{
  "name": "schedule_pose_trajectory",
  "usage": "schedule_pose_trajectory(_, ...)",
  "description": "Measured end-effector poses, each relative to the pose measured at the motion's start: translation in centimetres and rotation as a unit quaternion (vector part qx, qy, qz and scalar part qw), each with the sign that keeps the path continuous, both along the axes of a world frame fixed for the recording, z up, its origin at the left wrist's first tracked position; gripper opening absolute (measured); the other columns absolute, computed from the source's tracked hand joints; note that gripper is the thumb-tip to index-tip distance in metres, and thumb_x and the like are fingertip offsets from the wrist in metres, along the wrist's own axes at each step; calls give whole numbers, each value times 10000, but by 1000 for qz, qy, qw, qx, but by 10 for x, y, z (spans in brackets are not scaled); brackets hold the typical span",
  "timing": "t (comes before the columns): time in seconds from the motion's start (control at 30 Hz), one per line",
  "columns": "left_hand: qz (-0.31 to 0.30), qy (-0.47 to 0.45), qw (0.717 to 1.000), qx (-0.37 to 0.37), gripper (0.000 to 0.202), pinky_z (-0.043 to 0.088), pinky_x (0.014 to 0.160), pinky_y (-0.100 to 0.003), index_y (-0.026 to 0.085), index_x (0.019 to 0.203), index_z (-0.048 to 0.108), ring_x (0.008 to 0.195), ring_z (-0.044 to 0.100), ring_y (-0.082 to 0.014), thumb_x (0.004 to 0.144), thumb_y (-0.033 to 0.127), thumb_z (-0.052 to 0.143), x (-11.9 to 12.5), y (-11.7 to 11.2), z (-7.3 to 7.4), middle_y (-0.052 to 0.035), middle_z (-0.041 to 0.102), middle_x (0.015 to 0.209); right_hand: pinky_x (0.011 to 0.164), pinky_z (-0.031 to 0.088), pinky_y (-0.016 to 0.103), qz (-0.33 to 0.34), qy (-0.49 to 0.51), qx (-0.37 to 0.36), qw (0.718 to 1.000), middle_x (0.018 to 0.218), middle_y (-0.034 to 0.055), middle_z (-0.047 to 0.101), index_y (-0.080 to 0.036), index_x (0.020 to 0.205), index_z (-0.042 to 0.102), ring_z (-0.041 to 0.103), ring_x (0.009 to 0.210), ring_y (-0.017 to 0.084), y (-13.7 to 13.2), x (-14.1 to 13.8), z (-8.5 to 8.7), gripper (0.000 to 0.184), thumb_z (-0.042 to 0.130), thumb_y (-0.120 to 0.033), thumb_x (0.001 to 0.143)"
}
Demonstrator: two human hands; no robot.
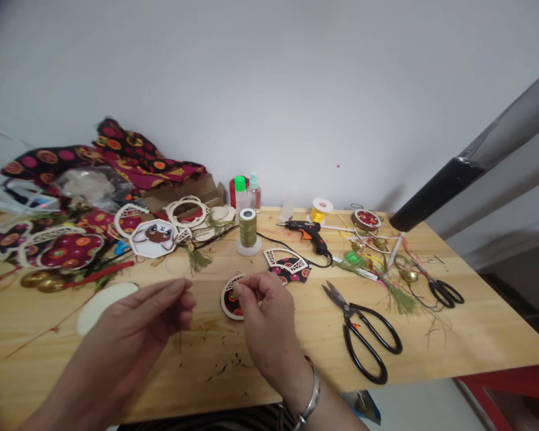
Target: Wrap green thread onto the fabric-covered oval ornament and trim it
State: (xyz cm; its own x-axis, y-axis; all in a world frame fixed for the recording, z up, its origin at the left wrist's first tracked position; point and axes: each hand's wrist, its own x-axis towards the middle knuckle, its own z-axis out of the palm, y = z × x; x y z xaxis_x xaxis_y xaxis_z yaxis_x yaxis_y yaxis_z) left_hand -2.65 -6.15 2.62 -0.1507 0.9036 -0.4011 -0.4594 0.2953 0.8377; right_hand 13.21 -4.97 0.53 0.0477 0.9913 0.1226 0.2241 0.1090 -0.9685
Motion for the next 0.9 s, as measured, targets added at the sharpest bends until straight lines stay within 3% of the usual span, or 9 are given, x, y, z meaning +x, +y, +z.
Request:
schedule_pose_trajectory(0.1,-38,-17,999,-29,155,477,537,-224,150,730,733,656,653,-167,643,277,754,8,-4,-6,-86,729,736,670,427,271,-25,-42,66,997,711,11,589,-181,739,615,525,706,141,-1,0,1,109,553,-199,828)
schedule_pose_trajectory(0.23,-64,-54,996,-15,207,493,649,-240,144,819,746,871,657,-211,658,274,745,13,-1,-5,-124,734,921,749,412,298,-23,-102,160,982,758,14,587,-191,763,604,518,773,148,-10,-4,-3,123,529,-133,842)
schedule_pose_trajectory(0.37,-39,-99,994,7,168,496,755,-265,143,778,746,833,654,-181,642,240,761,14,2,-5,-98,741,861,767,411,302,15,-121,188,975,796,27,590,-184,801,597,515,812,153,-21,-10,-10,127,516,-97,846)
schedule_pose_trajectory(0.6,-32,-90,995,35,105,503,708,-237,142,703,733,693,636,-136,637,215,769,13,1,-9,-55,719,713,741,427,301,44,-111,168,979,778,32,594,-184,804,618,523,803,161,-22,-10,-12,115,530,-116,835)
schedule_pose_trajectory(0.7,-38,-64,996,42,96,494,736,-240,152,702,738,703,631,-136,639,218,769,13,-1,-11,-47,716,711,756,443,296,34,-58,124,990,813,39,619,-188,832,651,549,822,159,-15,-3,-5,113,540,-166,835)
schedule_pose_trajectory(0.8,-72,-20,996,57,87,481,751,-256,161,719,746,734,631,-155,666,230,748,13,-3,-12,-51,720,739,735,461,290,45,41,-4,998,820,47,655,-173,833,684,582,795,160,-5,3,2,131,571,-236,816)
schedule_pose_trajectory(0.9,-121,34,990,71,93,459,780,-286,170,737,752,771,627,-181,704,249,715,14,-4,-14,-59,722,764,671,460,263,90,166,-150,971,768,35,678,-150,828,705,583,697,136,4,6,6,181,632,-302,763)
